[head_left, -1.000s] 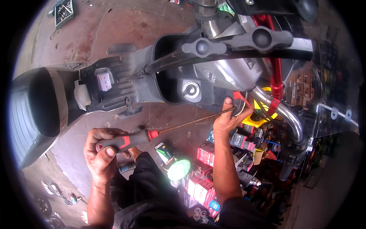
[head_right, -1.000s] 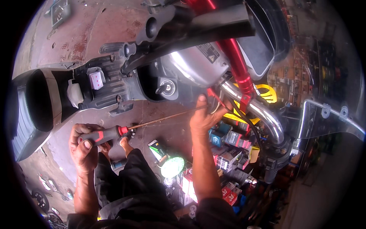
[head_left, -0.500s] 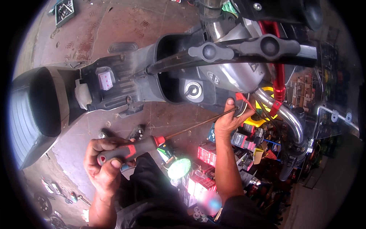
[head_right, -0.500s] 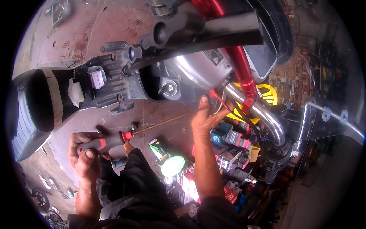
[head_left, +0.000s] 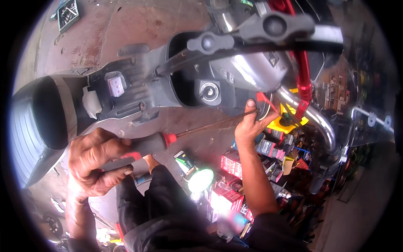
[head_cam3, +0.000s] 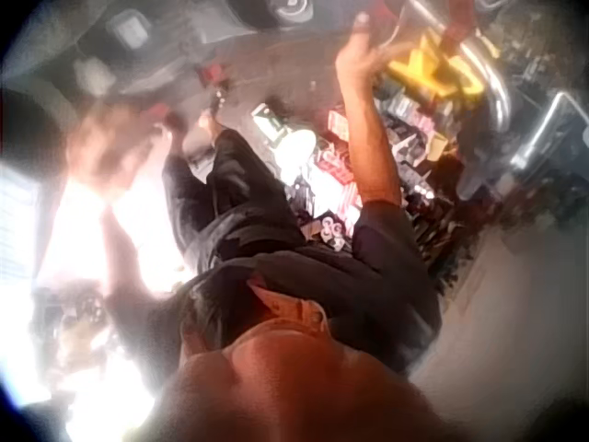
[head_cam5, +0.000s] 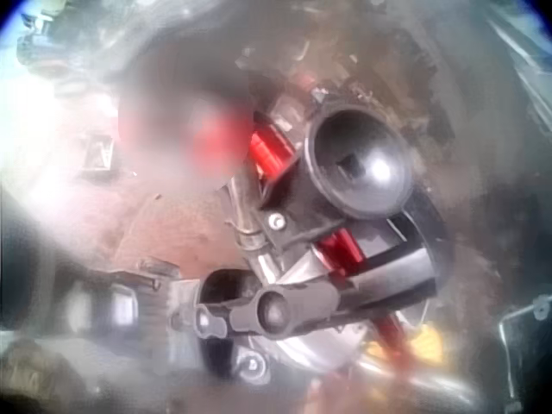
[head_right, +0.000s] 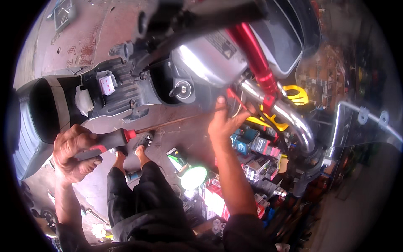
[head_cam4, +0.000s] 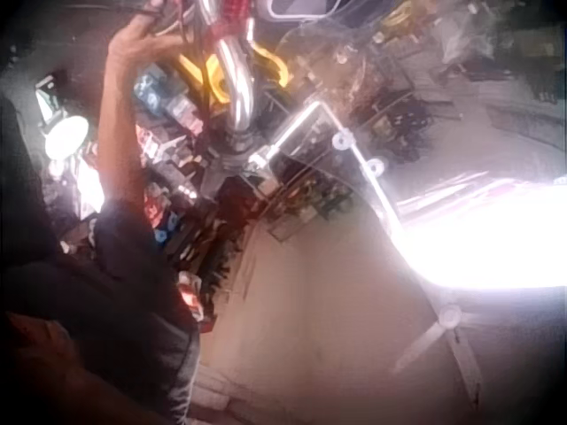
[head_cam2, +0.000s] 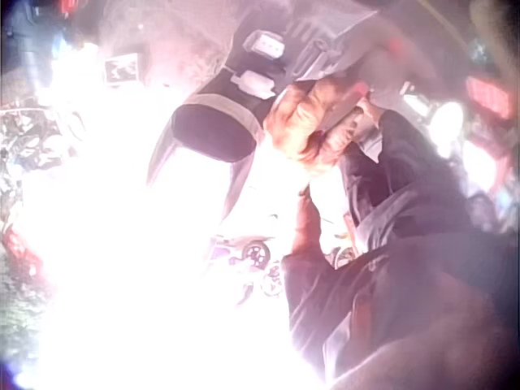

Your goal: The person unfastens the inner body panel of an electric scooter using a screwdriver and removes the panel by hand.

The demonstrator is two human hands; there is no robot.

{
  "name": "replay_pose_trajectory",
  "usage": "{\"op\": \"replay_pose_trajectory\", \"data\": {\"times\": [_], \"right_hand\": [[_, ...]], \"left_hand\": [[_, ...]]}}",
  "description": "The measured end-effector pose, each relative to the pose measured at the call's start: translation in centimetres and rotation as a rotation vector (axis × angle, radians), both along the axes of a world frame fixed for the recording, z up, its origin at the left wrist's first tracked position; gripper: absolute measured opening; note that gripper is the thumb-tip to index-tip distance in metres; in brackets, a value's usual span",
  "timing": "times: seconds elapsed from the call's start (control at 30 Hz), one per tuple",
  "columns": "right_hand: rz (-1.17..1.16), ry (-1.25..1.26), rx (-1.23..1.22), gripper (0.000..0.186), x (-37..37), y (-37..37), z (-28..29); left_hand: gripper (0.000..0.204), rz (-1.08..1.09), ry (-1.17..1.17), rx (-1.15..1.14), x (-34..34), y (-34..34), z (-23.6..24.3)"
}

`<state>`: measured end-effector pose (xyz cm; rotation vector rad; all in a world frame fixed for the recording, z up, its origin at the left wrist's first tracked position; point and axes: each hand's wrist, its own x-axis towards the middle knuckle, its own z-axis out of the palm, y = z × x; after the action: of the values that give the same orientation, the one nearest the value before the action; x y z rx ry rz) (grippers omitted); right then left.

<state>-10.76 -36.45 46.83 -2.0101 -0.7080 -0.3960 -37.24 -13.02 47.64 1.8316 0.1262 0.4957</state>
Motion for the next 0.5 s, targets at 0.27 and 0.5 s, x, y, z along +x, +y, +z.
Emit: {"op": "replay_pose_trajectory", "data": {"times": [0.27,0.5], "right_hand": [[0.047,-0.051,-0.006,0.061,0.3,0.3,0.2],[0.003,-0.039,-0.059,0.066,-0.5,0.4,0.7]], "left_hand": [[0.051,0.299,0.218,-0.555,-0.1,-1.5,2.7],[0.058,-0.086,0.018,0.809,1.3,1.5,3.3]]}}
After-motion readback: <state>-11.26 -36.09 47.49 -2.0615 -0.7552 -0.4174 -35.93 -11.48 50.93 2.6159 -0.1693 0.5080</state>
